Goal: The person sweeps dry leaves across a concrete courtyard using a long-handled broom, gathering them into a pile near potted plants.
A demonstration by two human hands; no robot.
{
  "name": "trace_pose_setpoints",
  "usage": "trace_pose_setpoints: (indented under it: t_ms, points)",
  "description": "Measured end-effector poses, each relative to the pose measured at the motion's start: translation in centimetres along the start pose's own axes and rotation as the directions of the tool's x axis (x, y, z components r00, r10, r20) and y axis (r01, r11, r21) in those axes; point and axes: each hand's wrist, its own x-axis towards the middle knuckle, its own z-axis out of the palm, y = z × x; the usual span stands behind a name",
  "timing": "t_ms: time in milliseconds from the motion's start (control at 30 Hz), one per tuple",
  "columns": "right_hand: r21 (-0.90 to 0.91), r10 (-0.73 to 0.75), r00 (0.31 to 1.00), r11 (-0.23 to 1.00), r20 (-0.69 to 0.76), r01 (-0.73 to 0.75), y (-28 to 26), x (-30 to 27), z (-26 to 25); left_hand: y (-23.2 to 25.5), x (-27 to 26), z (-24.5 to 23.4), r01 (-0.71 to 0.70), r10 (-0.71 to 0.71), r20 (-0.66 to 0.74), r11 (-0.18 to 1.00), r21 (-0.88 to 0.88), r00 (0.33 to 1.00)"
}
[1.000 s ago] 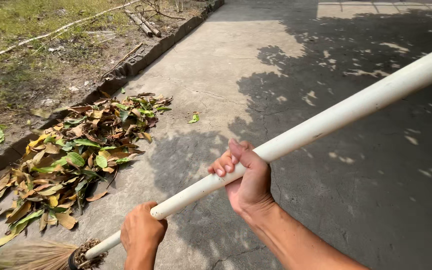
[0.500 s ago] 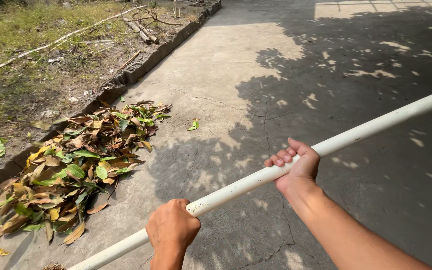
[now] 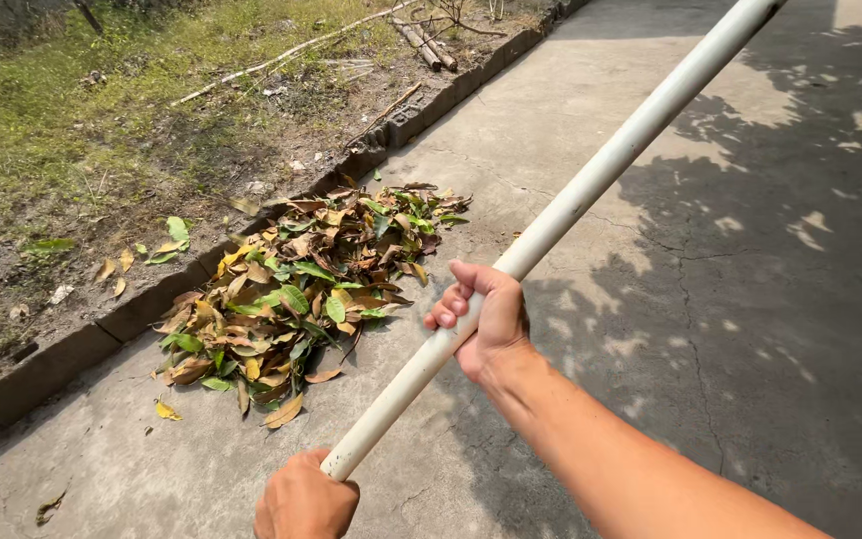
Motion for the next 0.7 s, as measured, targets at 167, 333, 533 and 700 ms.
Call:
trace_pose_setpoints:
  t_ms: [167, 333, 533, 700]
  points:
    - [-0.096, -0.153, 0.988, 0.984, -0.012, 0.151, 3.9, -0.8, 3.4, -0.2, 9.8, 1.1, -0.241, 0.226, 0.095, 0.951, 0.194, 0.969]
    - [-0.032, -0.361, 0.929, 0.933, -0.086, 0.359, 2.1, -1.7, 0.9, 5.2, 12.7, 1.3, -0.471, 0.473, 0.007, 0.874, 0.120, 0.881]
    - [0.037, -0.430, 0.828, 0.880, -0.361, 0.473, -2.3, -1.5, -5.6, 11.1, 8.2, -1.2, -0.609, 0.607, 0.048, 0.792, 0.042, 0.793]
    - [0.078, -0.366, 0.838, 0.899, -0.404, 0.430, -4.0, -1.6, -8.3, 10.4, 4.7, -3.1, -0.610, 0.613, 0.012, 0.784, 0.117, 0.790]
